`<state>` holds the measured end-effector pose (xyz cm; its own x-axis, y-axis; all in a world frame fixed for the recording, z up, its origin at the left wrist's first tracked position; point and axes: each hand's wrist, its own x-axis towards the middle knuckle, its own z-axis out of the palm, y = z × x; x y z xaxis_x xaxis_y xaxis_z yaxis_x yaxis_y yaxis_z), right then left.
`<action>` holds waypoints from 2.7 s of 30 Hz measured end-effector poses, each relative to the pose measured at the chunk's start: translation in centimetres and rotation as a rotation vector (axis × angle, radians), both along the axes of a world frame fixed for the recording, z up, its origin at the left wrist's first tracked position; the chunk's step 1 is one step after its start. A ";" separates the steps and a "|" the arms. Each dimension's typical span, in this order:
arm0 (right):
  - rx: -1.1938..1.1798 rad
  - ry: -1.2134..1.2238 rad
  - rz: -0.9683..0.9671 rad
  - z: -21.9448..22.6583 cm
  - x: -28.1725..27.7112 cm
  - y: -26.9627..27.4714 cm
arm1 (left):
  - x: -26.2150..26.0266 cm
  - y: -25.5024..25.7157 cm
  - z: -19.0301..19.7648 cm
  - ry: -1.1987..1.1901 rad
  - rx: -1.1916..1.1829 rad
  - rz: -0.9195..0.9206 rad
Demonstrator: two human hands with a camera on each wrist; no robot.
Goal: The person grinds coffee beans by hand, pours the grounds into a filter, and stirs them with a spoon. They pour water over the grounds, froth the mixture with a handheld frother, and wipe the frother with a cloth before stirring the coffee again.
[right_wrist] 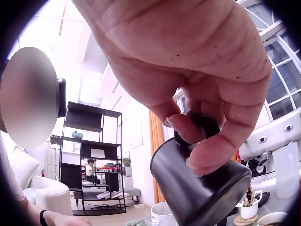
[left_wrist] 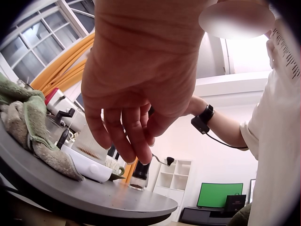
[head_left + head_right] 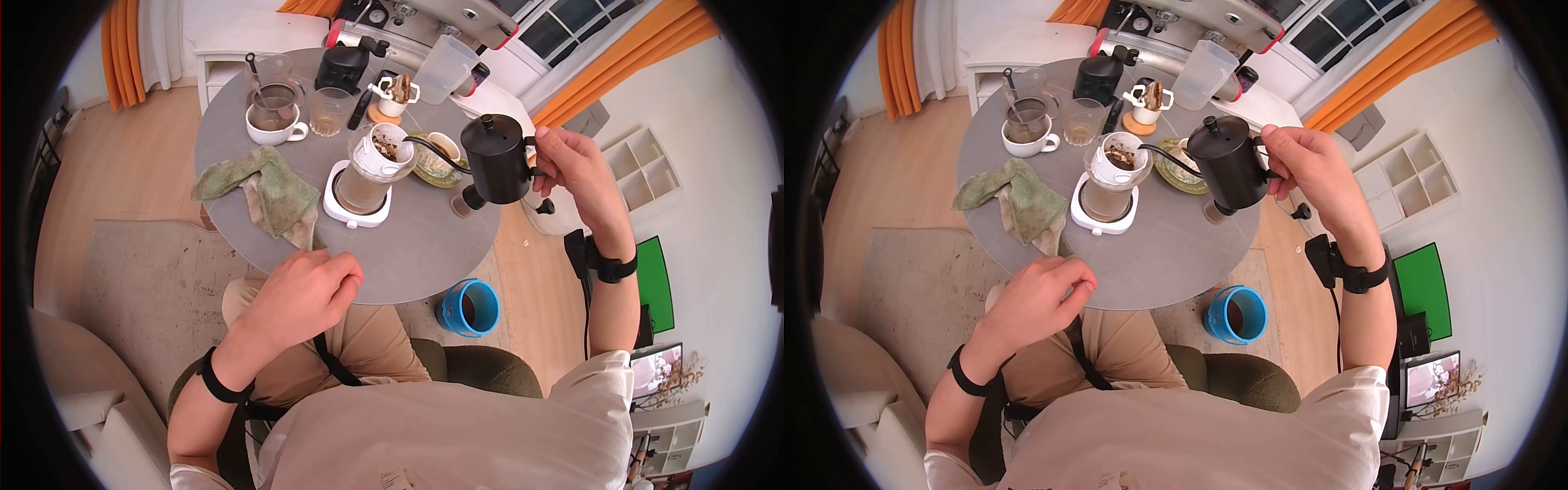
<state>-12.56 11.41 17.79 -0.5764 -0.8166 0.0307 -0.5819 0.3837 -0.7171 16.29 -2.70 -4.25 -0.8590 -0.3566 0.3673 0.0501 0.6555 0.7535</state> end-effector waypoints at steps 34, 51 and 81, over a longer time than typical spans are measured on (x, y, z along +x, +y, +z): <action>-0.005 0.029 0.045 0.5 0.0 0.4 | -0.1 0.1 -0.4 -0.041 -0.020 -0.018; -0.058 0.036 0.085 0.6 0.0 0.5 | -0.3 0.3 -0.8 0.009 -0.042 -0.014; -0.056 0.005 0.045 0.7 0.1 0.1 | -0.2 0.4 -0.8 -0.072 -0.038 -0.042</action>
